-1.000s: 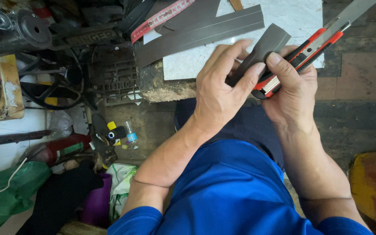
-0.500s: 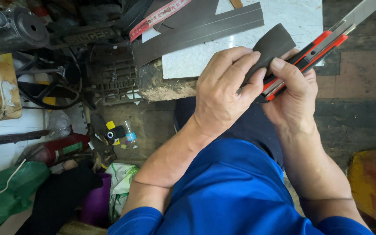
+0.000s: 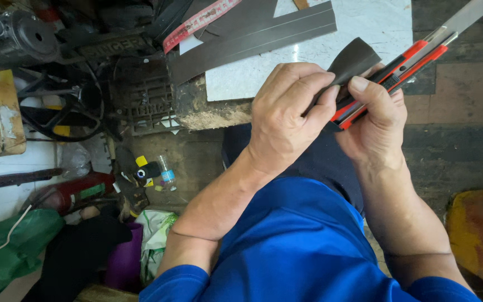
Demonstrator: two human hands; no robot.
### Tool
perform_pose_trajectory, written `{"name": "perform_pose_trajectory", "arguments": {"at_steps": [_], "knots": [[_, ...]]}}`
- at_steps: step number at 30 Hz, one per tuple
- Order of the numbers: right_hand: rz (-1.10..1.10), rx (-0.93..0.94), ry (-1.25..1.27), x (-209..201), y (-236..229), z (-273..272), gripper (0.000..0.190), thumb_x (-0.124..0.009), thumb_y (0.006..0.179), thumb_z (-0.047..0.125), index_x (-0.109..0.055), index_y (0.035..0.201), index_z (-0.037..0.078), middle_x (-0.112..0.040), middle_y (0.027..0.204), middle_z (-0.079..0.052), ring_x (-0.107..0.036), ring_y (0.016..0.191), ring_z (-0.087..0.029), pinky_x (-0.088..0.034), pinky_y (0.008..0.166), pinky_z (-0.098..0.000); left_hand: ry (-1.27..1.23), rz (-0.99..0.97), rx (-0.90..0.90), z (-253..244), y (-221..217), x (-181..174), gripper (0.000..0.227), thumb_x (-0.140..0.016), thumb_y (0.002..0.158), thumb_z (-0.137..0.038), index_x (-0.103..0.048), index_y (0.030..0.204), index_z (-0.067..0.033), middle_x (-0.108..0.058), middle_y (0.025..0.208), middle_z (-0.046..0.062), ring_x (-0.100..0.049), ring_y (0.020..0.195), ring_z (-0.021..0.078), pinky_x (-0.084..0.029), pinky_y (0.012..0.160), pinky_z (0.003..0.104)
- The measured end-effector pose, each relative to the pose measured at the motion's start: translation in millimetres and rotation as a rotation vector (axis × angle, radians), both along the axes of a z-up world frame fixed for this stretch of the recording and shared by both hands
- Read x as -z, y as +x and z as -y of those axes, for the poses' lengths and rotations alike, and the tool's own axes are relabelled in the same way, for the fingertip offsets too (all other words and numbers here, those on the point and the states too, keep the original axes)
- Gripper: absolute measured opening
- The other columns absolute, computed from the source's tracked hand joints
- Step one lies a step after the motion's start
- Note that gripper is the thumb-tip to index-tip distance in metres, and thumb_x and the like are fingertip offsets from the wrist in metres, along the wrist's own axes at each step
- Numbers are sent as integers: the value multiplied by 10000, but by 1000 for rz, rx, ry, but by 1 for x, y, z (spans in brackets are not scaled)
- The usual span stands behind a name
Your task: The person uses a utility knife to scrape a thin strip of brown material on a workbench. They hold the material with their left hand and repeatedly scrape the surface with the knife blade in their right hand, removing small shavings.
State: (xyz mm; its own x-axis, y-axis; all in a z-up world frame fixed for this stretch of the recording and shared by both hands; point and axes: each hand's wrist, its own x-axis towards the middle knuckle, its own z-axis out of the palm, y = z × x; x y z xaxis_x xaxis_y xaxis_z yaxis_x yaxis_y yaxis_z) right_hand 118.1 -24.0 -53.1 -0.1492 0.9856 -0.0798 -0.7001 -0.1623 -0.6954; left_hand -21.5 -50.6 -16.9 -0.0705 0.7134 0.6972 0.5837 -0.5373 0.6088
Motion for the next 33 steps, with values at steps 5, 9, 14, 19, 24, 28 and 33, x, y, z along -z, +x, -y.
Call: {"name": "perform_pose_trajectory", "arguments": {"at_steps": [5, 9, 14, 19, 24, 28, 33], "knots": [[60, 0, 112, -3, 14, -4, 207, -748, 948, 90, -620, 1111, 74, -608, 1295, -173, -683, 783, -275, -628, 691, -343, -379, 267, 124, 1, -7, -3, 89, -701, 960, -127, -689, 1039, -88, -696, 979, 44, -686, 737, 123, -589, 674, 244], [358, 107, 100, -14, 24, -11, 303, -796, 907, 130, -613, 1141, 71, -614, 891, -86, -649, 691, -196, -593, 635, -304, -686, 767, 476, -7, -8, 8, 274, -634, 1001, -238, -660, 1168, -21, -753, 1011, 192, -794, 880, 262, -732, 721, 318], [543, 157, 50, -24, 41, -26, 146, -781, 881, 51, -661, 964, 49, -672, 807, -106, -663, 599, -215, -587, 575, -296, -665, 585, 372, -14, -2, 22, 231, -656, 1019, -207, -666, 1238, -134, -703, 874, -65, -648, 840, 42, -531, 855, 228], [1032, 20, 231, -28, 88, -63, 193, -852, 1031, 68, -670, 1092, 84, -637, 966, 8, -637, 804, -91, -578, 765, -236, -561, 152, 443, -17, 11, 25, 411, -641, 1084, -39, -506, 1431, -213, -689, 874, -24, -599, 701, 91, -551, 720, 239], [1125, -44, 224, -22, 89, -96, 350, -789, 1113, 0, -559, 863, 86, -608, 821, -35, -595, 680, -109, -501, 641, -228, -50, -554, 194, -41, 38, 33, 143, -649, 1017, -58, -683, 1156, -53, -570, 1271, 149, -586, 1059, 333, -531, 860, 460], [1220, -69, 287, -30, 92, -98, 171, -661, 1029, 20, -620, 866, 56, -640, 834, -45, -615, 753, -87, -496, 718, -200, 5, -831, 162, -45, 43, 43, 295, -550, 1036, -65, -626, 1314, -5, -598, 1362, 173, -547, 1308, 332, -492, 1079, 445], [1443, -52, 371, -29, 122, -85, 379, -452, 1371, 89, -641, 1058, -9, -608, 806, -110, -597, 720, -166, -459, 716, -300, -66, -948, 118, -50, 53, 47, 351, -549, 1077, -140, -584, 1415, -50, -533, 1451, 149, -505, 1381, 302, -482, 1118, 424]]}}
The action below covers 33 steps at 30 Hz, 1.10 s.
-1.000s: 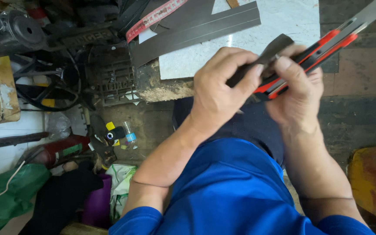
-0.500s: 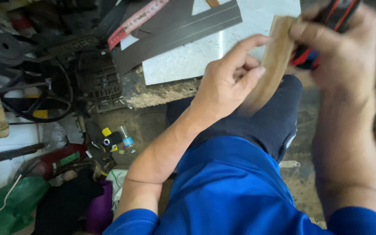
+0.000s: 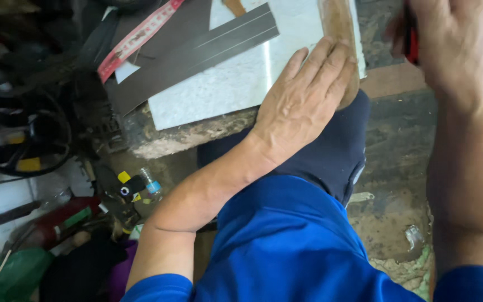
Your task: The person uses a utility knife to scrape a thin strip of brown material on a workbench. They hold the material with their left hand and repeatedly scrape the surface with the knife blade in their right hand, removing small shavings.
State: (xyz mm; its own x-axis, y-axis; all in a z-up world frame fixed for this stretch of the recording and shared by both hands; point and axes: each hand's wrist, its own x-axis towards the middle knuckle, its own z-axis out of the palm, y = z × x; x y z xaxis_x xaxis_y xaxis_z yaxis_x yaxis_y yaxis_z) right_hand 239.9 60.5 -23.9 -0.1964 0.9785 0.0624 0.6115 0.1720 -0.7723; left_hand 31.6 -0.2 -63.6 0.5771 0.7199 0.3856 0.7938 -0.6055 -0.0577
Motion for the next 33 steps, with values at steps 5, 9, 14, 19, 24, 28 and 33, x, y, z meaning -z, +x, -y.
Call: {"name": "perform_pose_trajectory", "arguments": {"at_steps": [5, 9, 14, 19, 24, 28, 33], "knots": [[338, -37, 34, 29, 29, 25, 609, -551, 1339, 371, -400, 884, -4, -354, 738, -97, -318, 696, -210, -266, 642, -455, -7, 67, 12, -2, 5, 2, 341, -560, 1056, -93, -614, 1389, -47, -559, 1398, 160, -532, 1363, 328, -497, 1152, 448], [781, -123, 429, 56, 47, 31, 529, -613, 1353, 531, -689, 1082, 83, -639, 897, -71, -650, 785, -267, -446, 656, -379, 80, -60, -2, -7, 7, -5, 339, -497, 1105, -142, -565, 1426, -56, -562, 1386, 125, -564, 1314, 280, -505, 1098, 375], [825, -141, 521, 61, 52, 25, 521, -652, 1331, 557, -710, 1064, 114, -621, 888, -63, -669, 818, -276, -500, 721, -379, 108, -57, 26, -9, 6, -1, 313, -508, 1126, -137, -550, 1424, -51, -590, 1363, 122, -602, 1297, 277, -508, 1097, 369], [842, -153, 457, 55, 50, 24, 605, -644, 1347, 588, -618, 974, 112, -580, 843, -61, -635, 779, -258, -475, 697, -378, 111, -52, 39, -8, 5, 2, 327, -508, 1111, -102, -542, 1429, -36, -615, 1383, 126, -614, 1314, 289, -509, 1116, 388], [885, -165, 478, 57, 53, 21, 585, -639, 1325, 634, -665, 1009, 143, -597, 852, -47, -663, 812, -265, -477, 708, -373, 130, -13, 38, -13, 5, -5, 263, -600, 1097, -93, -627, 1355, -50, -609, 1305, 111, -649, 1243, 274, -559, 1049, 376], [937, -175, 446, 57, 56, 18, 659, -558, 1328, 715, -606, 983, 154, -524, 817, -25, -614, 755, -231, -452, 680, -356, 137, 13, 38, -15, 6, -6, 253, -614, 1089, -98, -634, 1338, -60, -652, 1264, 95, -660, 1229, 273, -561, 1038, 371], [906, -181, 430, 50, 53, 21, 659, -618, 1302, 698, -606, 939, 148, -528, 791, -34, -601, 741, -234, -455, 680, -359, 163, 23, 27, -18, 6, -11, 233, -677, 1084, -131, -662, 1309, -70, -668, 1228, 70, -687, 1183, 241, -565, 1001, 349]]}}
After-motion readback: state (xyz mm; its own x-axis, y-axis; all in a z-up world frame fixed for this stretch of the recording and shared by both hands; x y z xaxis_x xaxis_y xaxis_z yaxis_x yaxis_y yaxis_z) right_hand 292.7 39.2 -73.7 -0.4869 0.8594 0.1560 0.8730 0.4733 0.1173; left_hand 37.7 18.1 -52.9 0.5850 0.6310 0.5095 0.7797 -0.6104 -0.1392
